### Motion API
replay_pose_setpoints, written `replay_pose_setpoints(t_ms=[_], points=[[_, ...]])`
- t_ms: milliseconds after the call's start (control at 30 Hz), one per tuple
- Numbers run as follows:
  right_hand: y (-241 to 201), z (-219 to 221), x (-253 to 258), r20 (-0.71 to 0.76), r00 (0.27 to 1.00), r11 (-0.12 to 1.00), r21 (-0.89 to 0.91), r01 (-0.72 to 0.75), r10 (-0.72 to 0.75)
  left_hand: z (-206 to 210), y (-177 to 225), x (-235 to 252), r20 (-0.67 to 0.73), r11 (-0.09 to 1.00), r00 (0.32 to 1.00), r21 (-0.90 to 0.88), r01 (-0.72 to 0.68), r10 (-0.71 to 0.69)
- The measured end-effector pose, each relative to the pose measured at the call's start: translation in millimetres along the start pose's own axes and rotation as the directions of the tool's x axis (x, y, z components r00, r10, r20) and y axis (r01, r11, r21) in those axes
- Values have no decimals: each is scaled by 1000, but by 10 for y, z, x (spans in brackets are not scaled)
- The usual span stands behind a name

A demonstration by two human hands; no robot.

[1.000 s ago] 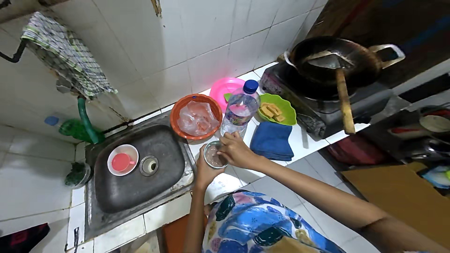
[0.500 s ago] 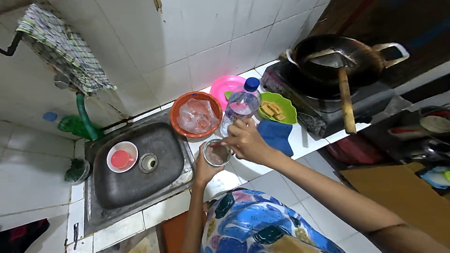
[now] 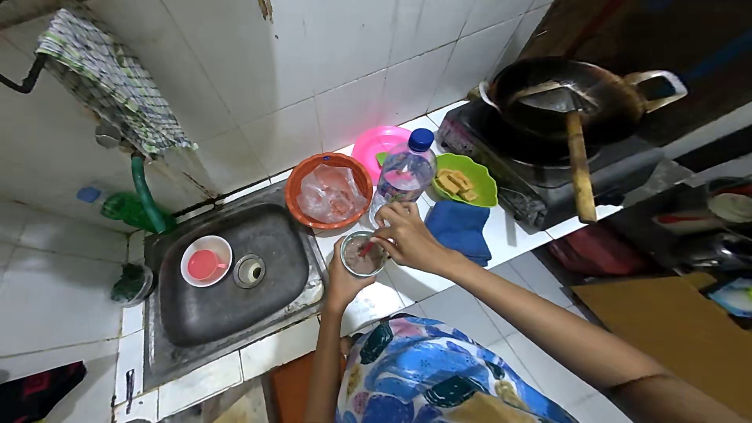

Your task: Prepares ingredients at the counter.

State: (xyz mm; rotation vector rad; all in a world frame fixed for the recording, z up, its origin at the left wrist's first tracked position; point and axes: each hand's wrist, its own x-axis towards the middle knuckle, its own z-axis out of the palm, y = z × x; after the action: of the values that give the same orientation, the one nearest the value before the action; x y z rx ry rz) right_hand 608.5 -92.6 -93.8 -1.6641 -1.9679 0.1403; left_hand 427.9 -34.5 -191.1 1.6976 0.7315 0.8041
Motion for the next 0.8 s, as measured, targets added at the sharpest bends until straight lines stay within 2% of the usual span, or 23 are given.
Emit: replay_pose_setpoints(t_ms=[133,233,300,367,433,500,567,633,700,800], points=[[-19,171,-36,46,996,995,-67,80,-76,2,43,3,-8,1000,1000,23,12,-12],[-65,249,-79,163,986,998,69,10,-21,1,48,3,-5,1000,1000,22,21,-20],[-84,184,-66,189,982,986,160,-47,16,0,18,7,0,1000,1000,9,17,-17],[-75,81,-40,110,993,984,166,-68,50,1,13,11,2,1000,1000,9,19,-19],[-29,16,-12,-22,998,993,103,-59,61,2,17,8,3,999,1000,21,24,-24],[23,26,7,-85,996,999,20,-32,34,0,14,8,-1,999,1000,29,22,-22],[49,101,-4,-21,1000,1000,-12,5,-6,-1,3,7,0,1000,1000,20,12,-12],[47,188,-39,107,994,999,39,12,-17,-1,16,7,-5,1000,1000,14,9,-9],[27,202,-44,167,986,993,115,-12,-7,0,23,12,-5,1000,1000,9,12,-12],[19,57,3,130,990,980,183,-77,53,1,2,6,3,1000,1000,-8,15,-15]])
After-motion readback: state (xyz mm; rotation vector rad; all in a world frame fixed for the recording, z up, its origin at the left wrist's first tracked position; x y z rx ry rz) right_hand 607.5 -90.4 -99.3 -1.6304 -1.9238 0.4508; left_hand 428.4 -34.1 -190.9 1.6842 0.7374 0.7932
